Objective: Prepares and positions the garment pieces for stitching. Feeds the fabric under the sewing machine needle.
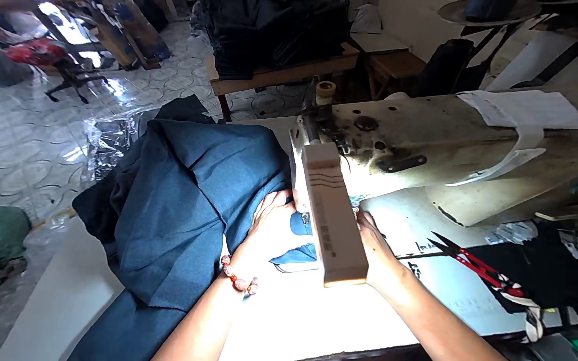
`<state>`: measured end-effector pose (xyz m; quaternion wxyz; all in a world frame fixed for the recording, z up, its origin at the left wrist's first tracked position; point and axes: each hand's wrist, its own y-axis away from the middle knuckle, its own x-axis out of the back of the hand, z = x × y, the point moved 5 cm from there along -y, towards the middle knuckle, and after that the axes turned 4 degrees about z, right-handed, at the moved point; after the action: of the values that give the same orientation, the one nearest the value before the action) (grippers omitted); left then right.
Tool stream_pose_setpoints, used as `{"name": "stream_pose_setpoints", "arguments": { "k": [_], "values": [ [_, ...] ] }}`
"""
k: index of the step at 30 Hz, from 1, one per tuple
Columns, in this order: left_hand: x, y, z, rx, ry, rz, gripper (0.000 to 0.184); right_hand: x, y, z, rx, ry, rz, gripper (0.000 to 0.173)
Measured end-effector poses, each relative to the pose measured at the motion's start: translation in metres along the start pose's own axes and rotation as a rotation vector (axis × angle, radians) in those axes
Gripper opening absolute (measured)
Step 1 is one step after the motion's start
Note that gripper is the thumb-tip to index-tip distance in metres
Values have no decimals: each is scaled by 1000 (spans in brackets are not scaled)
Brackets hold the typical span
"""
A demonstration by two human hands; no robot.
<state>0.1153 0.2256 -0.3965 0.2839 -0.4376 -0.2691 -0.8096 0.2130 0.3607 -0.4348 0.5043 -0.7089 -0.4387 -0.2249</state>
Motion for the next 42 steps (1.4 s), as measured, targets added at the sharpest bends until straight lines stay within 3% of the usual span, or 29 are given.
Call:
{"name": "stream_pose_setpoints", "arguments": {
  "k": [6,10,20,25,29,31,34,36,40,42],
  "values": [
    [-22,-26,-24,-124,-72,107,72,2,-1,-11,28,124,-10,24],
    [-6,-9,-8,-44,-57,-14,66,2,-1,-13,18,100,-10,24],
    [-5,-13,-8,-47,-101,14,64,1,-3,-10,-72,67,-111,25],
    [-16,-28,-29,-231,-140,116,70,-5,-5,-5,-96,37,-196,30],
    [22,5,-19,-390,-106,68,40,-5,-4,-5,6,-50,-148,31],
    [28,11,-20,-422,-208,77,35,-6,-4,-7,82,-77,-161,32],
    [11,5,-34,-598,-425,326,27,-10,-6,-4,124,-133,-207,30],
    [10,6,-35,-702,-442,377,24,-10,-9,-3,108,-181,-245,31],
    [27,41,5,-814,-350,126,33,-5,-10,-3,121,-315,-302,32],
    [34,50,17,-781,-410,17,33,-7,-10,-6,148,-398,-276,30]
  ]
}}
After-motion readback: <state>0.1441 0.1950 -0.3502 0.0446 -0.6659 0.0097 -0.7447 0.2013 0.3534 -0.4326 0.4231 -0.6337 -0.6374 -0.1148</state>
